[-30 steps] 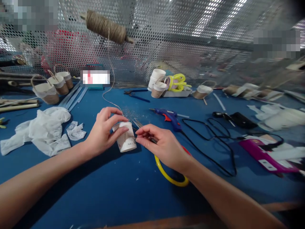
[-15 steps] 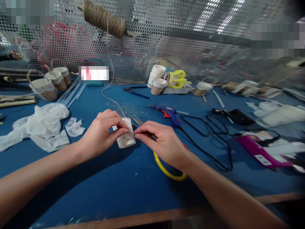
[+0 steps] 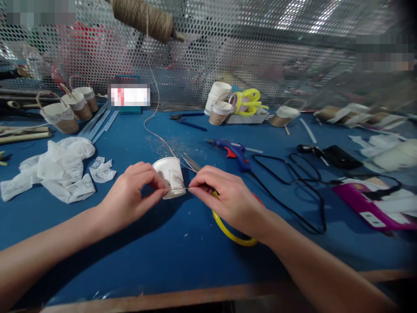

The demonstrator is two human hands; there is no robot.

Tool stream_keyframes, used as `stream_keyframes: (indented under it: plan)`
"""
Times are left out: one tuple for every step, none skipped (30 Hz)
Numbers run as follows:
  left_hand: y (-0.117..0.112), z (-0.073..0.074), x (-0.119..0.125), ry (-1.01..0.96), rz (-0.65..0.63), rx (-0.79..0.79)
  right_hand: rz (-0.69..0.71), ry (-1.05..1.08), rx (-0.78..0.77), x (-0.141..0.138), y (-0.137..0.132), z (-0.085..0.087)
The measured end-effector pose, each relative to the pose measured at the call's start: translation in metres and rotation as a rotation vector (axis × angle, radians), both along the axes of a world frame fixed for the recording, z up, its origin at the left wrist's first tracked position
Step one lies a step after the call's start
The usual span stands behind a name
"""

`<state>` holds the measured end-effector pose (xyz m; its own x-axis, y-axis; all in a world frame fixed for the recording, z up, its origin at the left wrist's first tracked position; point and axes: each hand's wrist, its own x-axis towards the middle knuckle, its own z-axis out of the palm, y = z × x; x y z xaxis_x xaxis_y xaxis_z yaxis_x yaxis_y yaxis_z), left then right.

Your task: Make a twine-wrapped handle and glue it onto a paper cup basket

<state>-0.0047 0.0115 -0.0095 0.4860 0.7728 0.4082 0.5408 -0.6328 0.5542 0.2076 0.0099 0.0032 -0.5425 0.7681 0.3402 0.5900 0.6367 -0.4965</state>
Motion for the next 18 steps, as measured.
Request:
stream_keyframes:
  plan:
    - [-0.0004,-0.001,-0.0005,-0.014,0.001,-0.043,0.002,-0.013,0.004,0.0003,0.0002,-0.0003]
    - [-0.0007,-0.0017,-0.0008,-0.027,-0.001,-0.085,0.003,-0.022,0.009,0.0005,0.0004,-0.0006]
    - [-0.001,-0.0022,-0.0009,-0.036,-0.004,-0.122,0.006,-0.029,0.015,0.0007,0.0004,-0.0009]
    - [-0.0013,-0.0026,-0.0009,-0.042,-0.006,-0.151,0.008,-0.034,0.022,0.0007,0.0004,-0.001]
    - [-0.0015,-0.0029,-0.0007,-0.044,-0.008,-0.173,0.011,-0.037,0.03,0.0007,0.0003,-0.0011]
    - [-0.0018,-0.0032,-0.0004,-0.045,-0.007,-0.188,0.015,-0.041,0.035,0.0006,0.0002,-0.0011]
    - [-0.002,-0.0036,-0.0002,-0.045,-0.006,-0.197,0.019,-0.046,0.04,0.0005,0.0,-0.001]
    - [-0.0022,-0.0039,0.0001,-0.047,-0.005,-0.201,0.02,-0.051,0.042,0.0004,0.0,-0.0009]
    - [-0.0023,-0.0043,0.0003,-0.046,-0.007,-0.205,0.018,-0.057,0.044,0.0002,0.0,-0.0007]
    - [-0.0024,-0.0047,0.0005,-0.046,-0.007,-0.207,0.015,-0.063,0.043,0.0002,0.0,-0.0005]
    - [-0.0024,-0.005,0.0006,-0.046,-0.006,-0.209,0.013,-0.069,0.042,0.0001,0.0002,-0.0004]
    - [-0.0024,-0.0053,0.0007,-0.045,-0.004,-0.209,0.012,-0.074,0.04,0.0002,0.0004,-0.0004]
    - [-0.0024,-0.0055,0.0008,-0.044,0.0,-0.208,0.011,-0.076,0.038,0.0003,0.0006,-0.0005]
    - [-0.0024,-0.0056,0.0008,-0.041,0.004,-0.208,0.011,-0.079,0.037,0.0005,0.0008,-0.0008]
    - [-0.0024,-0.0057,0.0009,-0.039,0.006,-0.207,0.01,-0.081,0.036,0.0008,0.0009,-0.0013]
    - [-0.0024,-0.0057,0.0009,-0.039,0.006,-0.205,0.009,-0.082,0.036,0.001,0.001,-0.0018]
    - [-0.0025,-0.0058,0.0009,-0.039,0.005,-0.206,0.007,-0.083,0.036,0.0012,0.001,-0.0023]
    - [-0.0026,-0.006,0.0009,-0.04,0.002,-0.205,0.004,-0.084,0.037,0.0013,0.0009,-0.0027]
